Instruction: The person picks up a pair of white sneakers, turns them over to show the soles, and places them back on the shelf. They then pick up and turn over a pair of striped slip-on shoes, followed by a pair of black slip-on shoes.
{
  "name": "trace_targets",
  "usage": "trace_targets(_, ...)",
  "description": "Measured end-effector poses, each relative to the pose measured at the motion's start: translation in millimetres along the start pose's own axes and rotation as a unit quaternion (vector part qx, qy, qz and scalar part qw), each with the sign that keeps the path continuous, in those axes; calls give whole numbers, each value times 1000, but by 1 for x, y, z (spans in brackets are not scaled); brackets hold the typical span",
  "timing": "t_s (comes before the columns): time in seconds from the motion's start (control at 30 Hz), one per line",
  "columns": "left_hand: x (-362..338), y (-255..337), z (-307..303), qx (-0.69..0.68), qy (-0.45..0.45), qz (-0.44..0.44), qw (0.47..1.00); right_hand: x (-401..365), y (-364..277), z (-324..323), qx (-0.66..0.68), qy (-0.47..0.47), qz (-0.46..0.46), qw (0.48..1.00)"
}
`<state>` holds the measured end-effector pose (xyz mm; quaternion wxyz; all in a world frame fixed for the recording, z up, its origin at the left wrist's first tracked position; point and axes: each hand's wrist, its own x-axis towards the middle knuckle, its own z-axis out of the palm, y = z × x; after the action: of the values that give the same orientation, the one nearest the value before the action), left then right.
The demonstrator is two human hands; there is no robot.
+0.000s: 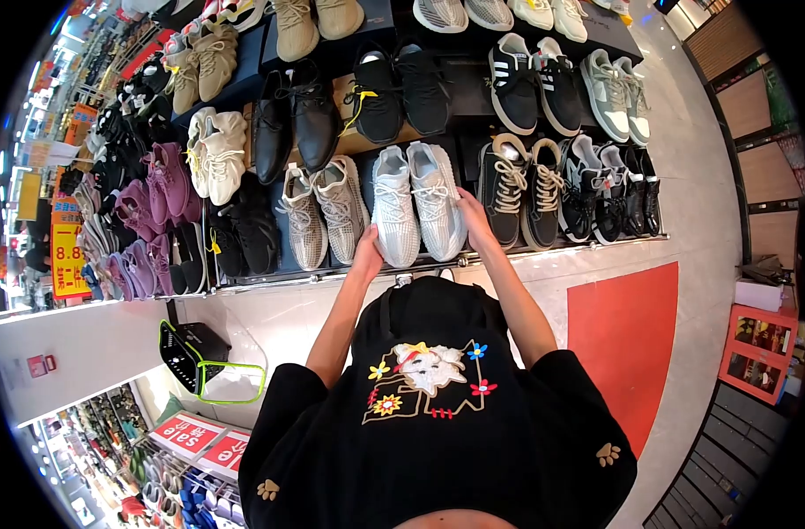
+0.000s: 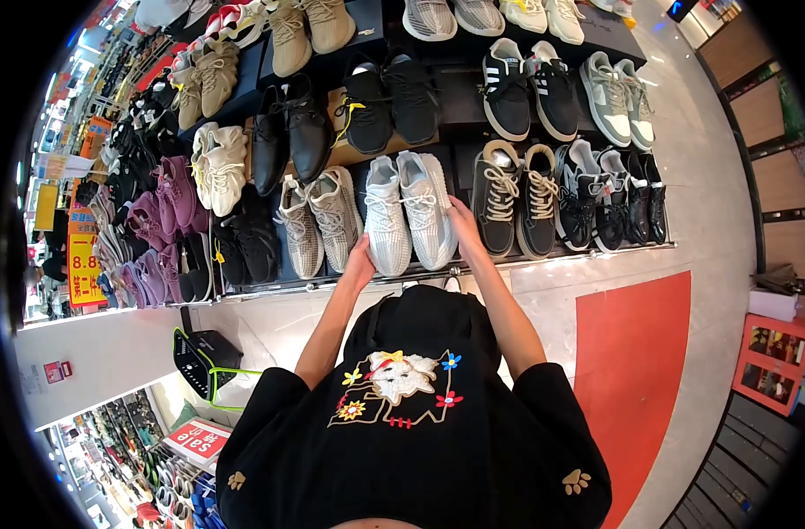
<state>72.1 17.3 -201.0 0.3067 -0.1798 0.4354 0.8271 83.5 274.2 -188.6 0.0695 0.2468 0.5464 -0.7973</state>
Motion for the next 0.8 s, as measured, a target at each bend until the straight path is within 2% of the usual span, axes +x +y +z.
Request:
trace_targets(0.13, 5, -1, -1, 10, 19, -12, 1000, 17, 14, -6, -8, -1, 7, 1000)
trace_targets(0.27, 6, -10, 6, 8, 91, 6, 996, 6, 18, -3, 14, 25, 4, 1000)
trace_targets(0.33, 4, -14, 5, 37, 102, 47, 993, 3, 21, -3, -25, 51, -31, 998)
trace_targets(0.37, -5, -12, 23, 43, 193, 83, 977, 0, 21, -3, -35, 63, -40, 997)
trace_targets(0.4, -8, -17, 28, 42, 209, 83, 974, -2, 21, -3, -76, 73, -56, 993)
trace_targets(0.47, -14, -27, 31, 209, 223, 245, 920, -2, 25, -4, -88, 82, -59, 991)
trace_targets(0.5, -16, -33, 32, 224, 213, 282, 908, 0, 31, -8, -196, 103, -114, 969)
trace_targets(0.53, -23, -35, 42, 252, 207, 309, 893, 2, 36, -12, -222, 102, -138, 960)
trace_targets(0.6, -31, -49, 38, 327, 203, 298, 874, -1, 37, -20, -262, 72, -206, 940)
trace_targets(0.67, -41, -59, 39, 431, 216, 282, 829, -10, 25, -26, -223, 22, -186, 957)
trace_targets(0.73, -52, -68, 43, 436, 232, 293, 819, -5, 42, -45, -186, -33, -159, 969)
trace_targets(0.8, -55, -87, 37, 398, 291, 304, 815, -15, 29, -54, -214, -84, -133, 964)
